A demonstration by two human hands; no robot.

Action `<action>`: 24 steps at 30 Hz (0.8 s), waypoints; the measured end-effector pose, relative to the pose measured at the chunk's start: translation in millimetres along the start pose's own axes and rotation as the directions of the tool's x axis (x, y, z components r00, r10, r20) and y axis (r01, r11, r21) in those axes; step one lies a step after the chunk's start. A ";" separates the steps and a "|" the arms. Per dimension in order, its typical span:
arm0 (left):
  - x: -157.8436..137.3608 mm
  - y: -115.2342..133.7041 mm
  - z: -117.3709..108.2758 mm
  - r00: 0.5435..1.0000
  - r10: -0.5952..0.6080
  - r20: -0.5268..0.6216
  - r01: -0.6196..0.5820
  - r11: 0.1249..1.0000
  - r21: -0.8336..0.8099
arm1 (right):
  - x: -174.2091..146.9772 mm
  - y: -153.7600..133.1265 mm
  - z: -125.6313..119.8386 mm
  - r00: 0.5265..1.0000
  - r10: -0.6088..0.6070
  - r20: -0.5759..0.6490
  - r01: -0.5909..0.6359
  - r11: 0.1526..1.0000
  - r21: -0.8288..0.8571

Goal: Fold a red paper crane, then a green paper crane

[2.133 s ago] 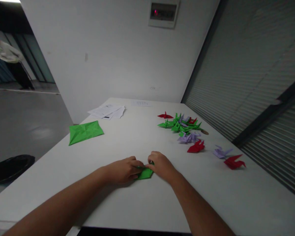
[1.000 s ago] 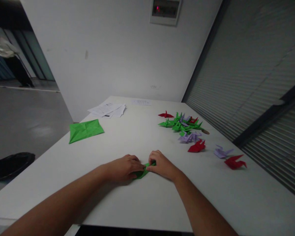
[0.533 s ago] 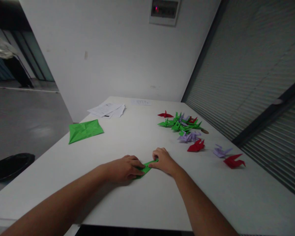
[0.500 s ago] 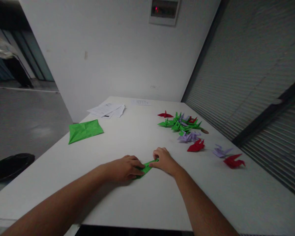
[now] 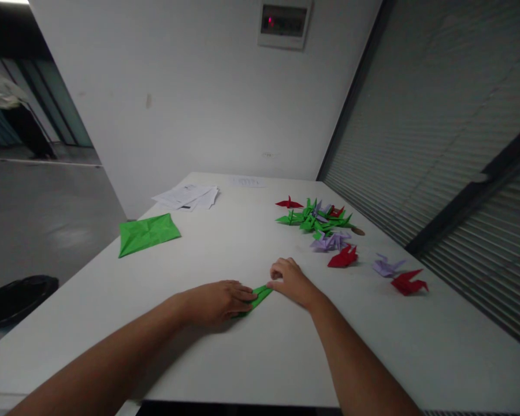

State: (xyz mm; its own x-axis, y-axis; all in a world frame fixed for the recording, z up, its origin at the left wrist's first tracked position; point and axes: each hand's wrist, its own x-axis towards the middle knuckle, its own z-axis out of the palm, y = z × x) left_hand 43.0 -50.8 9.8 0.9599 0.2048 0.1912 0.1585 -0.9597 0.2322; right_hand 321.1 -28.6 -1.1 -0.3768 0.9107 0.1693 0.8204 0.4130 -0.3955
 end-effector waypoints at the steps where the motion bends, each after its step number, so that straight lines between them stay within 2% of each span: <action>1: -0.4 -0.4 0.1 1.000 0.006 0.001 -0.006 1.000 0.001 | -0.1 -3.3 0.9 0.998 -0.058 -0.020 0.059 0.998 0.033; 3: -1.1 -1.0 -0.8 1.000 0.018 0.008 -0.018 1.000 0.009 | -0.3 -12.3 3.0 0.984 -0.176 -0.024 0.178 0.980 0.090; 5: -1.5 -1.0 -3.3 0.999 0.032 0.017 -0.033 0.999 0.034 | -0.7 -22.1 5.6 0.962 -0.267 0.058 0.257 0.955 0.145; 6: -1.5 -0.7 -5.0 0.999 0.044 0.017 -0.045 0.998 0.052 | -1.0 -26.3 6.9 0.956 -0.277 0.092 0.259 0.951 0.169; 10: -1.3 0.0 -10.4 0.997 0.080 0.000 -0.079 0.988 0.133 | -3.6 -33.8 10.6 0.981 -0.133 0.142 0.102 0.972 0.211; 13: -1.9 -1.6 -9.6 0.998 0.067 -0.019 -0.063 0.983 0.171 | -5.8 -34.5 9.5 0.973 -0.064 0.220 0.014 0.975 0.223; 17: -2.6 -4.3 -5.7 0.998 0.036 -0.058 -0.022 0.971 0.236 | -8.9 -42.6 3.3 0.960 0.028 0.278 -0.064 0.991 0.119; 24: 0.1 -0.9 -8.3 0.996 -0.028 -0.087 0.052 0.957 0.287 | -15.7 -60.2 -1.8 0.955 0.112 0.276 -0.112 0.994 -0.015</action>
State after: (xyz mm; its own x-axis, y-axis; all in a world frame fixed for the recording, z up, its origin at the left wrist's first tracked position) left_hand 41.0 -48.3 17.6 0.9313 0.2478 0.2669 0.2679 -0.9626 -0.0411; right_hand 278.4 -67.8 21.7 -0.3865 0.9128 -0.1318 0.8639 0.3083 -0.3983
